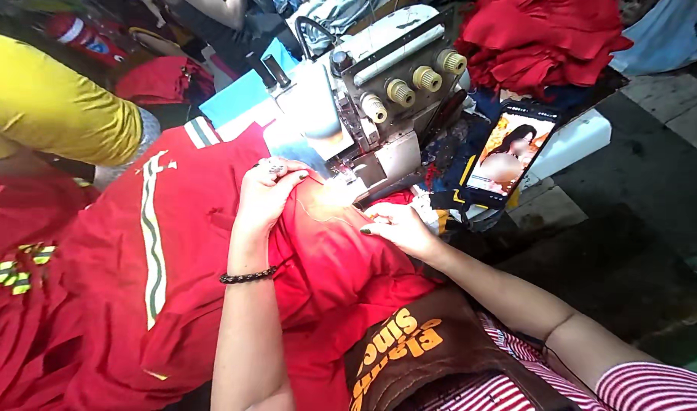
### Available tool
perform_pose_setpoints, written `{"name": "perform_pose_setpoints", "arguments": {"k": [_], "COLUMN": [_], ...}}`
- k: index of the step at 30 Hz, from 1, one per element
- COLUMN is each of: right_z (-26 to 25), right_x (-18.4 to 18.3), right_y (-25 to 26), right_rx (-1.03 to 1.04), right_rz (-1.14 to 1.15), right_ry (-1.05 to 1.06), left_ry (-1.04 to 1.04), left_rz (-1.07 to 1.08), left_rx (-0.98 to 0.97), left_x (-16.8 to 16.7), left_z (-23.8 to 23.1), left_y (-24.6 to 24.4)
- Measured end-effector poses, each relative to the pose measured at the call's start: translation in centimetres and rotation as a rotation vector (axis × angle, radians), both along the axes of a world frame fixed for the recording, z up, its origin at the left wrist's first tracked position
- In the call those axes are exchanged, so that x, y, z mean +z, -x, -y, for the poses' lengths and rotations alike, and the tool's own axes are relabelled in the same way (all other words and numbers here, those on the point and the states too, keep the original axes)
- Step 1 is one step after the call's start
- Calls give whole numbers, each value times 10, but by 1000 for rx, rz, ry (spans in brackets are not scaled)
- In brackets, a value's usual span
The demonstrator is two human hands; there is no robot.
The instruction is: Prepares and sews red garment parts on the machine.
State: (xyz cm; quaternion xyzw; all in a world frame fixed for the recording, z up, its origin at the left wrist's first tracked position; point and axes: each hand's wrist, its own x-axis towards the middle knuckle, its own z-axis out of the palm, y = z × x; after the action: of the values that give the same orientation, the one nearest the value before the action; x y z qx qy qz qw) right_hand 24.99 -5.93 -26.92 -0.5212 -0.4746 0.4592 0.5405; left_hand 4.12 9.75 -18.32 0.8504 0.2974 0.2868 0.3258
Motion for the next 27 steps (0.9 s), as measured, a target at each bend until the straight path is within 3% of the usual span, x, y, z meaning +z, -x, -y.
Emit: {"name": "perform_pose_setpoints", "arguments": {"k": [6,9,15,22,27], "right_z": [10,31,80,88,79], "right_x": [-6,-13,-16,-4,0], "right_y": [-7,-13,-19,-18,-14], "right_rx": [234,352,374,315,333], "right_rz": [-75,-114,-273,-463,-529], "right_ry": [67,54,110,92,70], "left_ry": [-455,-542,-525,-497,-332], "left_rz": [-306,-346,-342,-330,-285], "left_rx": [321,488,510,500,533], "left_x": [-5,-19,-59,-54,-41], "left_z": [34,67,128,117,106], "left_y": [-20,-38,-73,-90,-86]}}
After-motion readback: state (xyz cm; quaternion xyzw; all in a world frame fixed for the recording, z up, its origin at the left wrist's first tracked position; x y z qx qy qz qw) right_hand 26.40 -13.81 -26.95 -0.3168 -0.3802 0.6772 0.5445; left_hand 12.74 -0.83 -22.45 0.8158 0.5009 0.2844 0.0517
